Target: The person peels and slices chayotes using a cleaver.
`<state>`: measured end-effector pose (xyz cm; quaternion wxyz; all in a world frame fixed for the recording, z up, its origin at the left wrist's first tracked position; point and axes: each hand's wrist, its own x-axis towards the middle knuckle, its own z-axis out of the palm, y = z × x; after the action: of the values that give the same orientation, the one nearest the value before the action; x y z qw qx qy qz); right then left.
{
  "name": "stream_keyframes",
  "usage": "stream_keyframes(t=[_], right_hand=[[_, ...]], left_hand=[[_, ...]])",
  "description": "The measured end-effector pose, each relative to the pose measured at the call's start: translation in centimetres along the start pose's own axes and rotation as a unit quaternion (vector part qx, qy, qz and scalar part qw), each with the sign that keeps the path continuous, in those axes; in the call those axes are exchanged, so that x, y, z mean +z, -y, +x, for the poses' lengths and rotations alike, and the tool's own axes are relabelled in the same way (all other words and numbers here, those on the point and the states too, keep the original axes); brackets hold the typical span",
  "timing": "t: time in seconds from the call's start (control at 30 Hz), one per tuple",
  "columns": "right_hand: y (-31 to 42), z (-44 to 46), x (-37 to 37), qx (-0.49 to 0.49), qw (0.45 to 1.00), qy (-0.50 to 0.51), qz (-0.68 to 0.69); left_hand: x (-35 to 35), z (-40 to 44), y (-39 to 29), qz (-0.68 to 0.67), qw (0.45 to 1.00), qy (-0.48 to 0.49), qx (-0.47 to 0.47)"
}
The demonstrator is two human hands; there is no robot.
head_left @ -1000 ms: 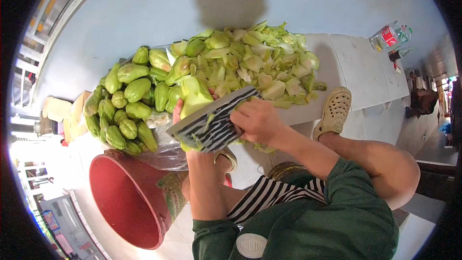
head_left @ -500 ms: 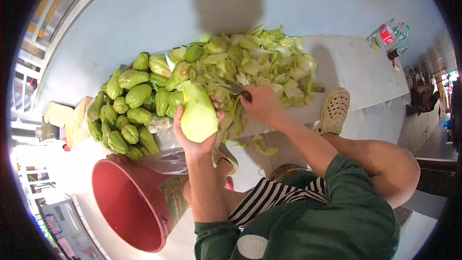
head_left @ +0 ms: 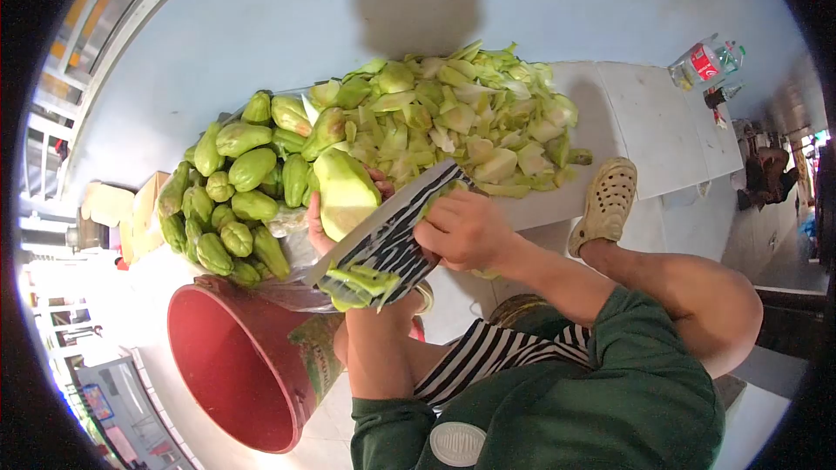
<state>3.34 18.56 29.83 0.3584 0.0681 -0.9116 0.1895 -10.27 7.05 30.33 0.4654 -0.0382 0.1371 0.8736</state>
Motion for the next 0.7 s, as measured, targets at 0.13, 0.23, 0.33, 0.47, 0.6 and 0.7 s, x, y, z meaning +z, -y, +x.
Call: stream_keyframes(t=[0.13, 0.23, 0.33, 0.47, 0.6, 0.7], right_hand=[[0.5, 0.1, 0.2, -0.024, 1.000, -0.014, -0.007], [-0.1, -0.6, 0.6, -0.002, 1.000, -0.003, -0.004], [-1.2, -1.0, 1.1, 0.126, 0.992, 0.002, -0.006], [-0.3, -0.6, 0.3, 0.063, 0.997, 0.024, 0.027], [-2.2, -1.9, 2.3, 0.138, 0.990, 0.009, 0.029], [-3.2, -2.4, 2.0, 0.229, 0.971, 0.057, 0.042]], left_hand=[[-0.6, 0.1, 0.2, 0.021, 0.999, 0.001, 0.028], [-0.5, 0.0, 0.5, 0.031, 0.995, -0.054, 0.079], [-1.0, 0.0, 0.0, 0.063, 0.991, -0.051, 0.107], [-1.3, 0.1, -0.4, -0.015, 0.995, 0.095, -0.001], [-0.8, -0.4, -0.2, 0.022, 0.993, -0.033, 0.109], [-0.4, -0.4, -0.4, 0.032, 0.992, -0.050, 0.108]])
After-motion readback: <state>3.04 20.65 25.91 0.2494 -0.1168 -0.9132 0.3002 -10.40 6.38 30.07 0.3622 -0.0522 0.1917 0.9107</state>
